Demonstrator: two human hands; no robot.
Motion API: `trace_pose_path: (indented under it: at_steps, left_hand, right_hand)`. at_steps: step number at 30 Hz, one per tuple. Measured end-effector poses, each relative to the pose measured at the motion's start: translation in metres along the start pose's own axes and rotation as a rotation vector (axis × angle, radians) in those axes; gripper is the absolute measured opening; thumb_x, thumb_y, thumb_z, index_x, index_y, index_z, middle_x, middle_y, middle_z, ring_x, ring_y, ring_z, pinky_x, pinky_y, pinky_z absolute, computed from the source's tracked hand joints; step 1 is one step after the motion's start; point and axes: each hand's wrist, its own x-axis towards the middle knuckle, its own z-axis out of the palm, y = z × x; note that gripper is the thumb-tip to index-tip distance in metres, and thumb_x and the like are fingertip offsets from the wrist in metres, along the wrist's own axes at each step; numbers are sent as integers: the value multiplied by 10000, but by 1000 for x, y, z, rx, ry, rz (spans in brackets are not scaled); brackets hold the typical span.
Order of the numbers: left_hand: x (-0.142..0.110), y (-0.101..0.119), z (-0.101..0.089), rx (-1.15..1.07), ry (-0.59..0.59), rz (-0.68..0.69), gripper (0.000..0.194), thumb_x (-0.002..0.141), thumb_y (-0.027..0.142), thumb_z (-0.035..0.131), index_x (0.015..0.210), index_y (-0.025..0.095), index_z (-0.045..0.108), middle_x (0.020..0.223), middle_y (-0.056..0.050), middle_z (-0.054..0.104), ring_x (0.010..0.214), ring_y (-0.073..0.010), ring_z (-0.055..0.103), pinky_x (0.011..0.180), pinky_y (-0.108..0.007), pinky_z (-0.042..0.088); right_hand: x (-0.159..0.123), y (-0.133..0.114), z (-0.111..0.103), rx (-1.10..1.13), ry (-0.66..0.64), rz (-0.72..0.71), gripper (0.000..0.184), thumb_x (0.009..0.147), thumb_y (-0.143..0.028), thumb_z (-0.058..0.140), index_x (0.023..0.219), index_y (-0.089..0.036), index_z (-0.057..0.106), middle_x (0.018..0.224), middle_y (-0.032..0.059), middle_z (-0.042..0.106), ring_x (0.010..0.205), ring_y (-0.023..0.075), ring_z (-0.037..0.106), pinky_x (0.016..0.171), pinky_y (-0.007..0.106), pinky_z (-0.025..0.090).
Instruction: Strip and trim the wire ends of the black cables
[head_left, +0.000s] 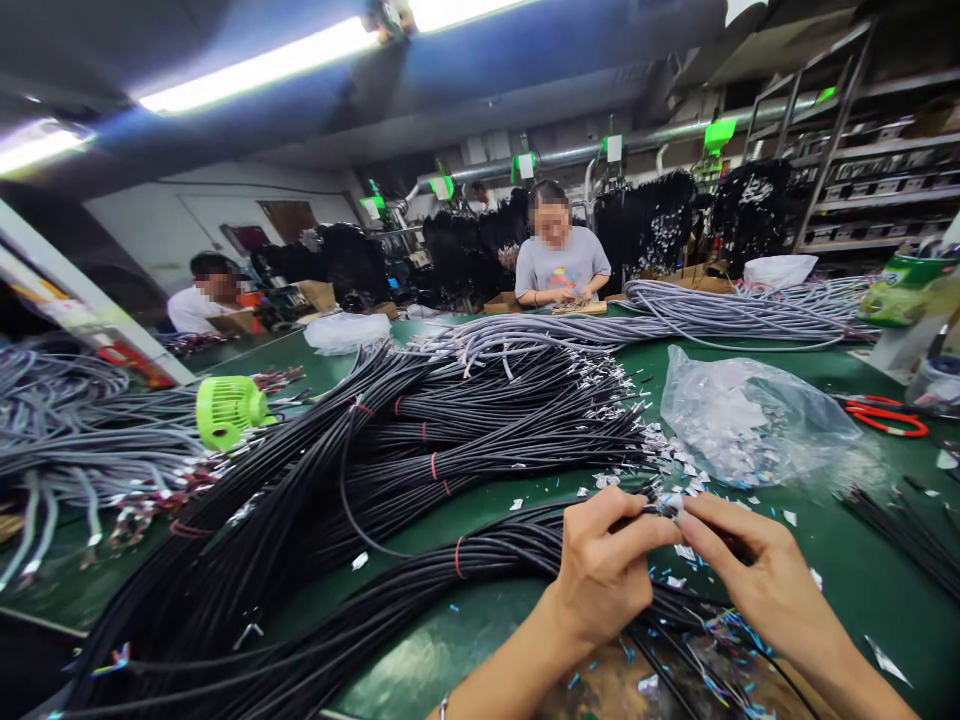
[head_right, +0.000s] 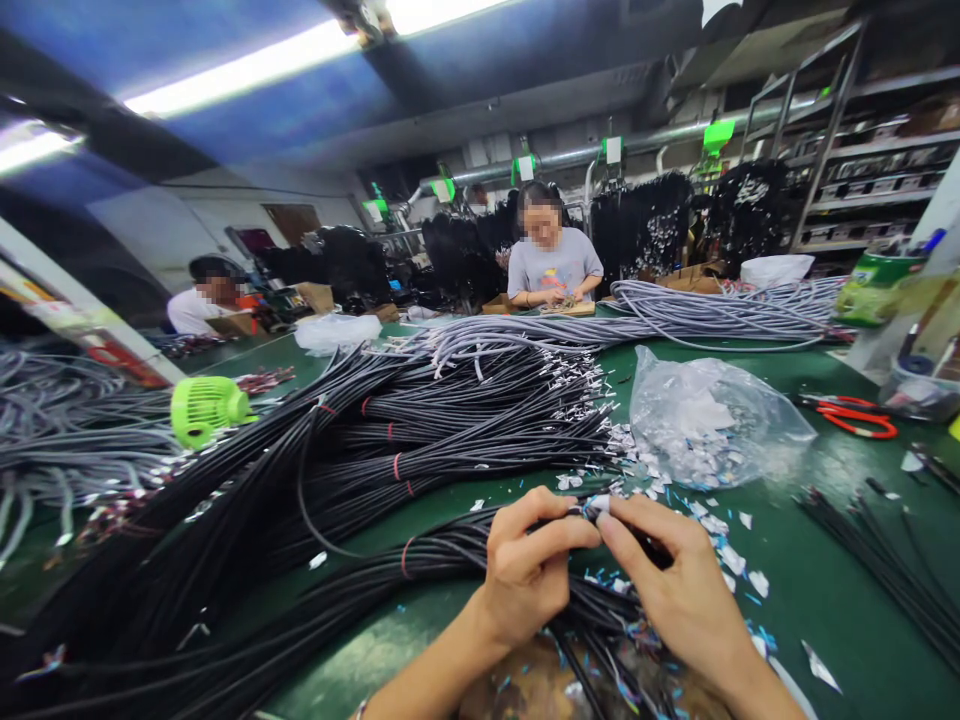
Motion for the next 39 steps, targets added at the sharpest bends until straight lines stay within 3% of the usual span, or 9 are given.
trace_pose_path:
  at_steps: [7,10,13,15,20,25,30,35,39]
  left_hand:
    - [0,0,1,-41,-14,-18,320,780,-2,459,892,221,660,783,-36,586,672,-115,559,590,-219,446]
    - [2,0,3,-65,-44,-162,299,795,67,529,1069,181,564,827,-46,604,701,-130,567,611,-234,470]
    - [4,0,5,-34,-14,-319,125,783,132,605,907,151,599,765,-37,609,689,-140,579,616,-242,480]
    - [3,0,5,-21,-7,-338,22,792,138,605,786,154,619,721,-30,627,667,-141,586,618,-246,476]
    - [3,1,4,-70,-108,-393,132,848,156,517,837,138,647,680,-38,614,599,-131,556,576,-237,439]
    - [13,0,-3,-443,-286,-697,319,876,314,470,655,120,594,537,6,460,475,-80,387,453,-204,304]
    - [22,-3,-6,-842,-375,-908,415,775,489,551,592,118,526,465,40,383,412,-50,290,417,-200,227]
    - [15,3,1,-586,-277,-856,237,744,321,626,658,99,617,545,-2,510,485,-78,398,467,-204,293]
    - [11,4,4,-432,-276,-719,133,734,231,650,673,113,657,618,-26,595,552,-108,480,525,-215,359]
  right_hand:
    - [2,3,2,73,-48,-6,288,823,-404,550,940,-217,734,838,55,719,744,204,666,619,275,556]
    - [3,6,4,83,-6,21,312,816,-415,557,936,-188,733,820,64,718,750,214,667,635,288,562]
    - [3,8,7,48,72,22,306,803,-413,576,915,-173,731,835,75,719,772,224,667,662,305,563]
    - [2,9,8,9,117,-6,285,795,-406,591,889,-177,731,852,78,717,769,225,665,679,314,558]
    - [-2,8,9,-83,180,-96,231,811,-369,589,874,-189,720,861,75,705,744,208,651,695,314,537]
    - [-3,5,6,-109,142,-137,183,833,-324,578,910,-211,700,911,58,688,816,196,634,763,304,502]
    - [0,8,0,-87,127,-111,173,805,-345,601,857,-214,701,889,54,691,810,207,637,717,284,508]
    - [4,1,-5,-9,119,-17,199,786,-408,599,786,-210,618,671,8,587,559,149,531,500,247,436]
    - [5,-5,-3,116,48,66,277,764,-435,617,657,-195,530,588,-23,443,515,115,394,469,238,333]
